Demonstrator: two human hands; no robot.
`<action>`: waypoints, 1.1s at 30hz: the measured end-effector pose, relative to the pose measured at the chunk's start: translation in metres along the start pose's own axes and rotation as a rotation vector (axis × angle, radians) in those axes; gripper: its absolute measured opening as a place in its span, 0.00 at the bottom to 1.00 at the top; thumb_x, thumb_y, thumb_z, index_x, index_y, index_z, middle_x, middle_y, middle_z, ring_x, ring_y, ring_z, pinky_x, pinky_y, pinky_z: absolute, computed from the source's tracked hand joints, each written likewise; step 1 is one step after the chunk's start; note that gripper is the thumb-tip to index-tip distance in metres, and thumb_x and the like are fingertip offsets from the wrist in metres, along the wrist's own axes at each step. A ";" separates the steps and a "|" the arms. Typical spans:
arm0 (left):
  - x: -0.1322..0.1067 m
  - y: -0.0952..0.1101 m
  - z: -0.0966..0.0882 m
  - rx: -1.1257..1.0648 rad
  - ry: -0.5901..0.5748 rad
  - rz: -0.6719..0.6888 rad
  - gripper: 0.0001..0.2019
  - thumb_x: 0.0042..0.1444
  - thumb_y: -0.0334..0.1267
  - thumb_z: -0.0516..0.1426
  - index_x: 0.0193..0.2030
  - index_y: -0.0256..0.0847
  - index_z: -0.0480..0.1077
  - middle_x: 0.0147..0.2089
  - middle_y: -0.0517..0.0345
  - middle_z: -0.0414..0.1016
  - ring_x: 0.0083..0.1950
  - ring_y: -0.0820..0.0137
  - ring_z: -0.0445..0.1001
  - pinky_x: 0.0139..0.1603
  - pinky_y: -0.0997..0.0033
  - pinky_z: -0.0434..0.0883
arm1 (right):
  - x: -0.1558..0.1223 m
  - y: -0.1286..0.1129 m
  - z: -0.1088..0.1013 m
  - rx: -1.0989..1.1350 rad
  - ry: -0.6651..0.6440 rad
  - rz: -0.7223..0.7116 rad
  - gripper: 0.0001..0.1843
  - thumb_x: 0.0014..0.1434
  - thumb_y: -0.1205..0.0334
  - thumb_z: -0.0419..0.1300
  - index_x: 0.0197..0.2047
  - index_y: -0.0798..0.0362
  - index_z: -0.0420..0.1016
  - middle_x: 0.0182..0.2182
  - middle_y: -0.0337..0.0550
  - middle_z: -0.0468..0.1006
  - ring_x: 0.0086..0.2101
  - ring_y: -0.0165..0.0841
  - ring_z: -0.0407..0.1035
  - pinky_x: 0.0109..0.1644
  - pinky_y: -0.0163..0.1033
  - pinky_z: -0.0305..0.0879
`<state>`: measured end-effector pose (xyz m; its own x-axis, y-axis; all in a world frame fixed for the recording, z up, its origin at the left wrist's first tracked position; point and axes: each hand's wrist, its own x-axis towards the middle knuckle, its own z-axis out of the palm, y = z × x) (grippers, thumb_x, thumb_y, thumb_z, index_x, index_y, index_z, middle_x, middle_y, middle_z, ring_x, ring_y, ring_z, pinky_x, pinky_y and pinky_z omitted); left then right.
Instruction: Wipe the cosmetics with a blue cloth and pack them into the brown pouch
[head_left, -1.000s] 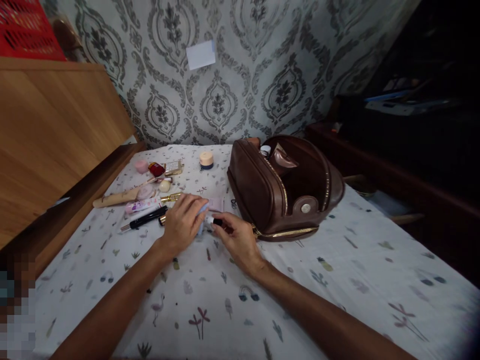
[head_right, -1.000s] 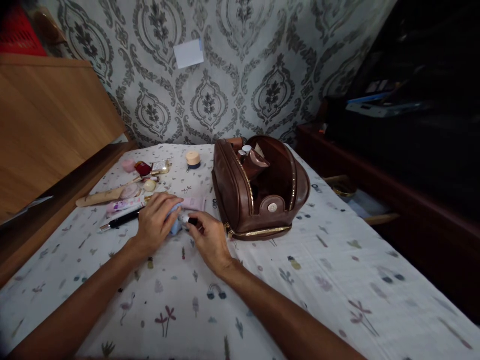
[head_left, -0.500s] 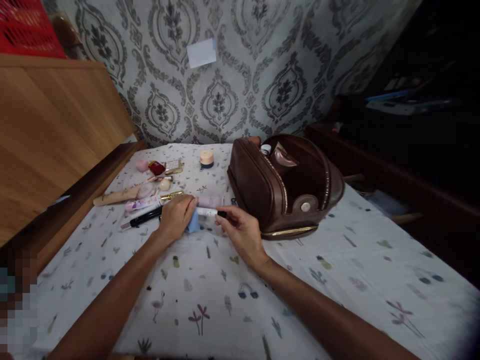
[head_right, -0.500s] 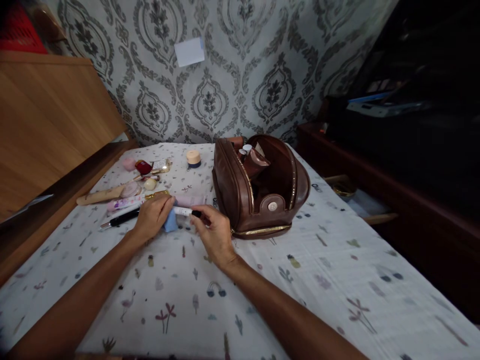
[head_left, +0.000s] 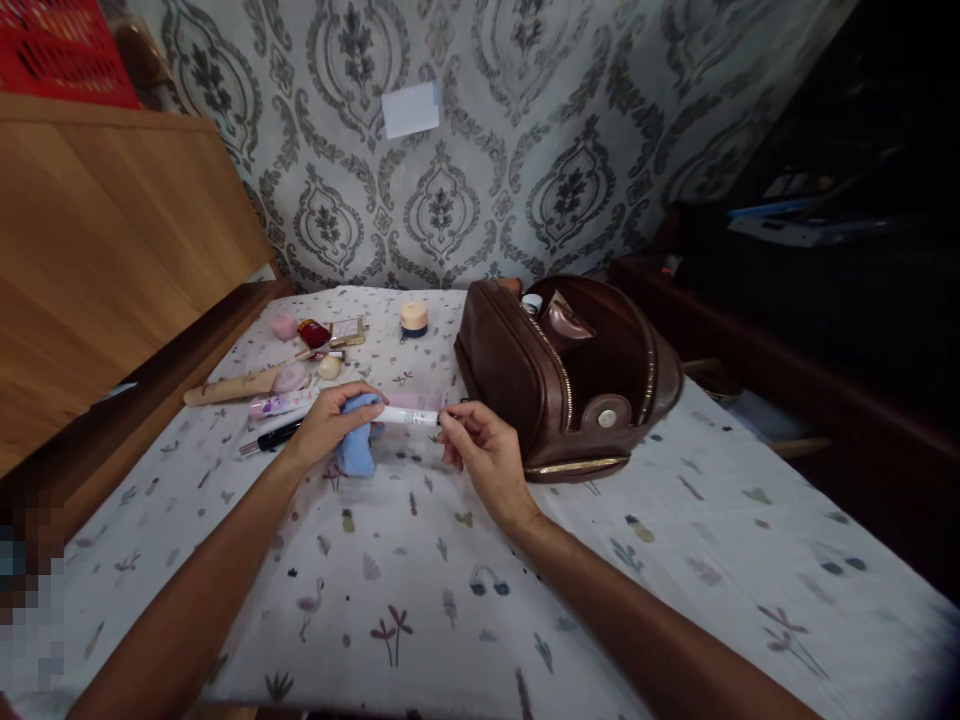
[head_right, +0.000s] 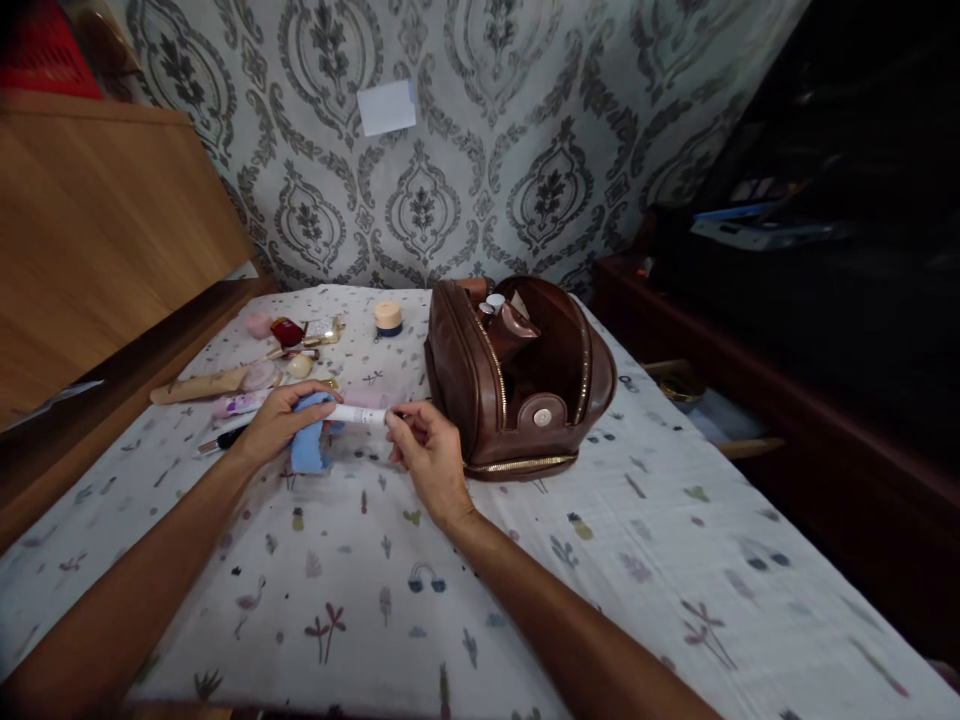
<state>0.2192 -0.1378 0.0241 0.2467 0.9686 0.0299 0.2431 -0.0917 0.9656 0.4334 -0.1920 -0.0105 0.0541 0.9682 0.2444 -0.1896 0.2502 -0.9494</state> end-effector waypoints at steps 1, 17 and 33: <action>-0.004 0.001 0.002 0.010 0.016 0.003 0.19 0.45 0.53 0.67 0.36 0.39 0.76 0.27 0.61 0.72 0.26 0.72 0.70 0.24 0.76 0.66 | 0.000 0.000 0.000 0.018 -0.001 0.010 0.17 0.58 0.47 0.64 0.37 0.54 0.72 0.23 0.34 0.73 0.19 0.24 0.64 0.20 0.30 0.59; -0.020 -0.011 -0.002 -0.172 -0.006 -0.205 0.23 0.41 0.53 0.70 0.36 0.38 0.74 0.25 0.64 0.72 0.23 0.75 0.67 0.21 0.79 0.62 | 0.001 0.006 0.001 0.043 -0.123 -0.011 0.11 0.59 0.55 0.65 0.41 0.52 0.74 0.25 0.35 0.72 0.26 0.27 0.68 0.24 0.30 0.63; -0.025 -0.006 0.000 0.064 0.044 0.010 0.18 0.48 0.53 0.65 0.36 0.39 0.76 0.28 0.61 0.72 0.27 0.73 0.67 0.26 0.76 0.62 | -0.003 0.002 0.002 -0.069 -0.106 0.091 0.21 0.61 0.42 0.60 0.32 0.52 0.67 0.22 0.35 0.73 0.19 0.25 0.66 0.21 0.31 0.60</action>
<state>0.2116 -0.1613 0.0174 0.2080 0.9767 0.0522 0.3009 -0.1147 0.9467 0.4311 -0.1944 -0.0124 -0.0646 0.9829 0.1727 -0.1206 0.1641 -0.9790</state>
